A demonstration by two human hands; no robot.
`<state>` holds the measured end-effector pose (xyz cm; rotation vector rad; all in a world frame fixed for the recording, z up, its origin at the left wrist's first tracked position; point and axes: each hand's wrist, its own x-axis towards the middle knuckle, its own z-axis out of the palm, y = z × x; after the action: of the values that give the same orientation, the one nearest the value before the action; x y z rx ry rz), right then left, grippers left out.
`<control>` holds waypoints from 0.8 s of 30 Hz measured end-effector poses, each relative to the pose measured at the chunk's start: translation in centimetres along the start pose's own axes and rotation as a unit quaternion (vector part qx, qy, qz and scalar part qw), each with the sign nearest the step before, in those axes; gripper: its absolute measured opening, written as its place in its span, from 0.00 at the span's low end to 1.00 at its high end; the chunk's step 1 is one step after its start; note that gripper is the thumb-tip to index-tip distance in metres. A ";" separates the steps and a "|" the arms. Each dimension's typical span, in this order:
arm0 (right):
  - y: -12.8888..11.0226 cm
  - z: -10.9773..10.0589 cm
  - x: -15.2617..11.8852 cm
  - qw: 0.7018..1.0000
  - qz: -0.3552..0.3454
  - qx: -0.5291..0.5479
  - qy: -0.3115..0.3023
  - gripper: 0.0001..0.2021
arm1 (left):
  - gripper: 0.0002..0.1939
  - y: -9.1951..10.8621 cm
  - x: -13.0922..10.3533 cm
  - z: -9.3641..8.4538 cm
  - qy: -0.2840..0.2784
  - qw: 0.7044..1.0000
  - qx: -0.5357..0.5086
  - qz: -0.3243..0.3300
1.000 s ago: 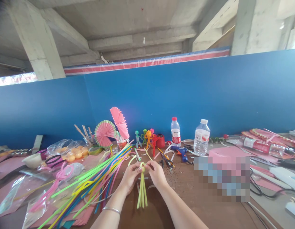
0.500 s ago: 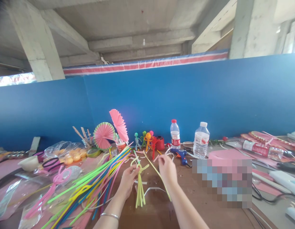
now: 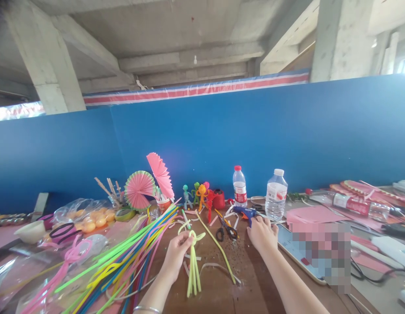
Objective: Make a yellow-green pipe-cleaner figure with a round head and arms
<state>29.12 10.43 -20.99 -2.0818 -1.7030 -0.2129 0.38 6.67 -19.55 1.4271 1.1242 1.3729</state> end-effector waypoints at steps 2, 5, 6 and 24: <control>0.1 0.1 0.6 1.000 0.015 -0.005 -0.006 0.10 | 0.15 0.1 0.0 -0.1 -0.007 1.000 0.005 0.003; 0.0 0.1 1.2 0.999 0.036 -0.005 -0.009 0.12 | 0.15 0.2 -0.1 -0.2 -0.016 1.000 0.012 0.009; -0.1 0.1 1.4 0.999 0.038 -0.003 -0.008 0.12 | 0.15 0.2 0.0 -0.2 -0.017 1.000 0.014 0.010; 3.3 -3.2 4.5 0.968 0.103 0.221 0.052 0.16 | 0.17 -0.1 0.1 0.0 -0.005 0.999 0.031 0.014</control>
<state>33.83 12.65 -17.20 -1.8544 -1.3145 0.1123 0.39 6.83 -19.61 1.4960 1.1539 1.3597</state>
